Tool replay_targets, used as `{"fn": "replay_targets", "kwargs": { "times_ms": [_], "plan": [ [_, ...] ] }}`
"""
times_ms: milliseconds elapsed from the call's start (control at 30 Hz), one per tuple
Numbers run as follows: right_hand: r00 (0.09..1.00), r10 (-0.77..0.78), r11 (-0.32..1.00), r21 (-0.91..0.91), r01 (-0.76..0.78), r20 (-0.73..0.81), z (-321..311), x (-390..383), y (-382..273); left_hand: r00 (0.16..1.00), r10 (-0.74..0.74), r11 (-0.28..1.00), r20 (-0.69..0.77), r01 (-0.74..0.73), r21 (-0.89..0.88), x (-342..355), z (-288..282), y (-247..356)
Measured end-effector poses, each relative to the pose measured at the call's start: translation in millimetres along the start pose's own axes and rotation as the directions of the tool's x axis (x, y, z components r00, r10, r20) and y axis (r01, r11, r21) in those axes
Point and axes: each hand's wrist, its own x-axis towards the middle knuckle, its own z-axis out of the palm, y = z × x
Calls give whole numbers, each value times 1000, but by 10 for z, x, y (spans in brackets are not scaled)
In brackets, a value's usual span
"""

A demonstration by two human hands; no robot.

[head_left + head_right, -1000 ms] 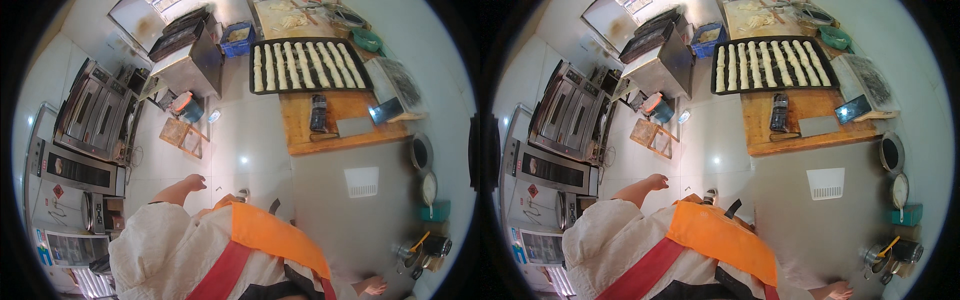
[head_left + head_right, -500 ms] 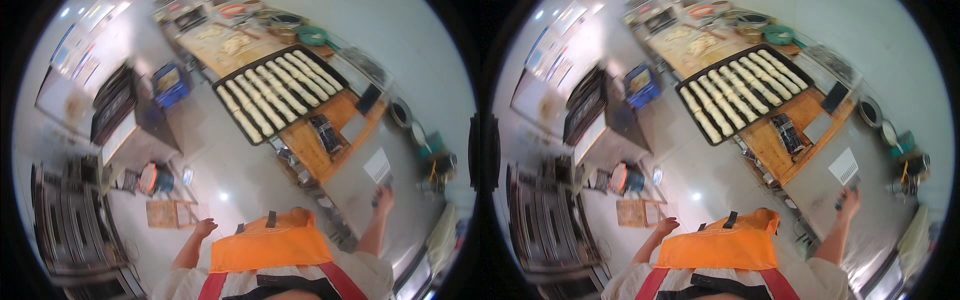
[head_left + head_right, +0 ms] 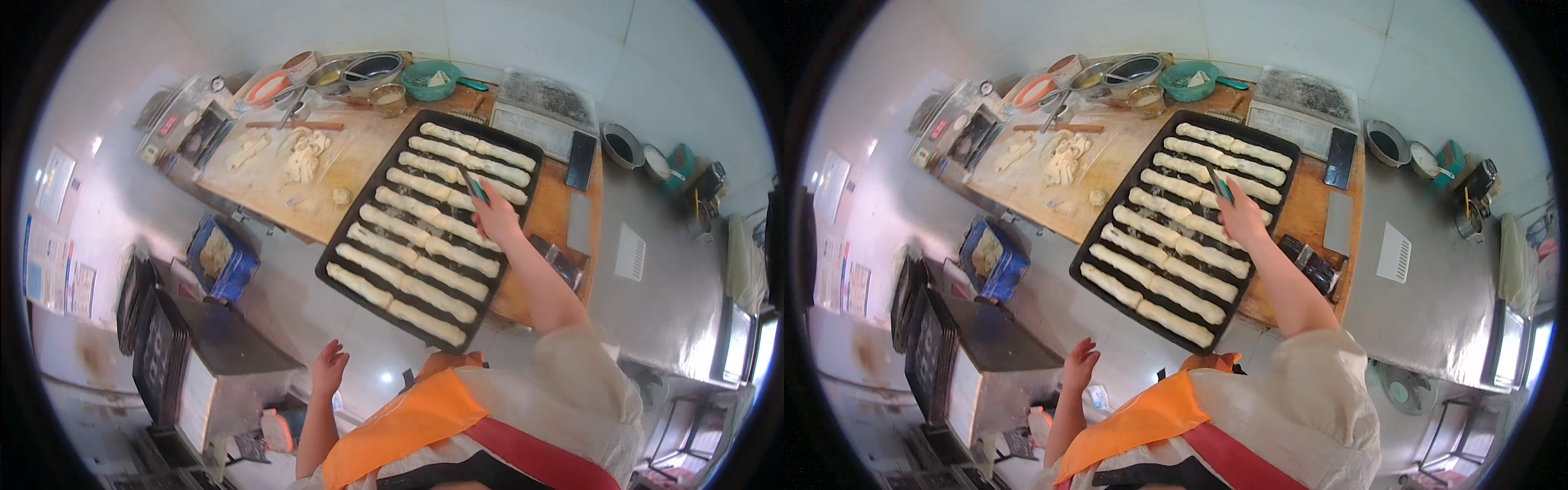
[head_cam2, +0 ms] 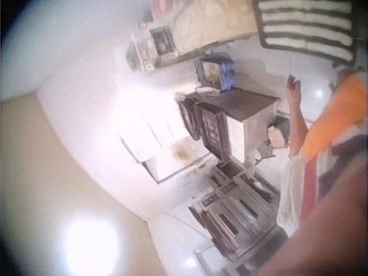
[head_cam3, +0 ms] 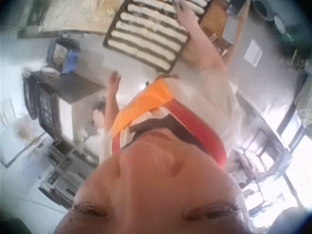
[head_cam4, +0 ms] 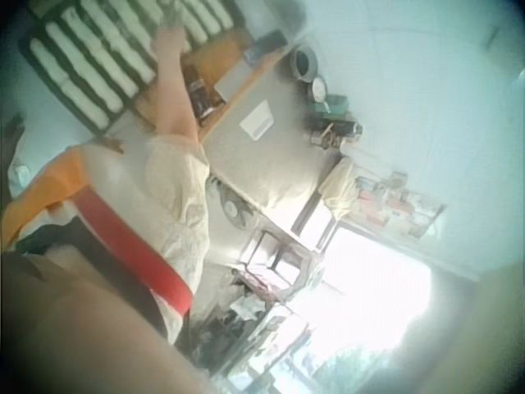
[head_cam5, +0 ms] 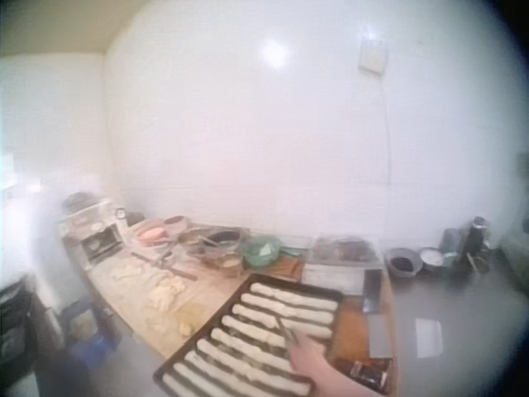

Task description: The person flattens pieces of dough with their hands and uses a large knife to spread a dark filling onto them. They roll the dough into cylinders and place them on a baking tray, clean the workspace using a scraper and a cloth, and use a brush to apply a liquid to the rolls.

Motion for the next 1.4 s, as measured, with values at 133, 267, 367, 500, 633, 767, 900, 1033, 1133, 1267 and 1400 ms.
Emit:
{"fn": "replay_targets", "kwargs": {
  "times_ms": [133,267,367,500,633,767,900,1033,1133,1267,1400],
  "plan": [
    [932,-310,762,-635,125,-190,571,1458,-146,998,28,1000,-57,-28,0,514,-678,-258],
    [910,-259,728,-684,-36,-324,953,2279,-275,995,-26,999,-96,29,37,1058,-1092,-579],
    [946,-154,641,-757,-125,-286,1030,2627,-56,999,-38,999,-14,38,-11,1543,-1150,-514],
    [883,-130,781,-594,-190,-452,1299,2319,-475,982,174,980,78,-180,80,2317,-1302,-278],
    [833,-66,741,-586,-328,-550,1027,2317,-281,809,548,786,211,-585,202,3156,-1234,875],
    [773,-111,739,-572,-356,-625,704,2175,-8,475,808,455,350,-879,143,3833,-546,2085],
    [697,-178,857,-458,-237,-695,715,1815,-296,205,868,207,452,-977,46,4295,428,3057],
    [680,-260,811,-537,-233,-686,504,1659,-94,156,799,137,580,-988,77,4815,1438,3587],
    [721,-244,683,-643,-347,-648,267,1564,121,108,738,-1,666,-987,161,5147,2125,3779],
    [806,-94,703,-612,-362,-585,116,1489,145,79,659,-162,748,-956,243,5463,2565,3739],
    [732,-134,740,-559,-374,-668,-43,1384,92,92,573,-252,814,-926,282,5547,2456,3890]
  ]
}}
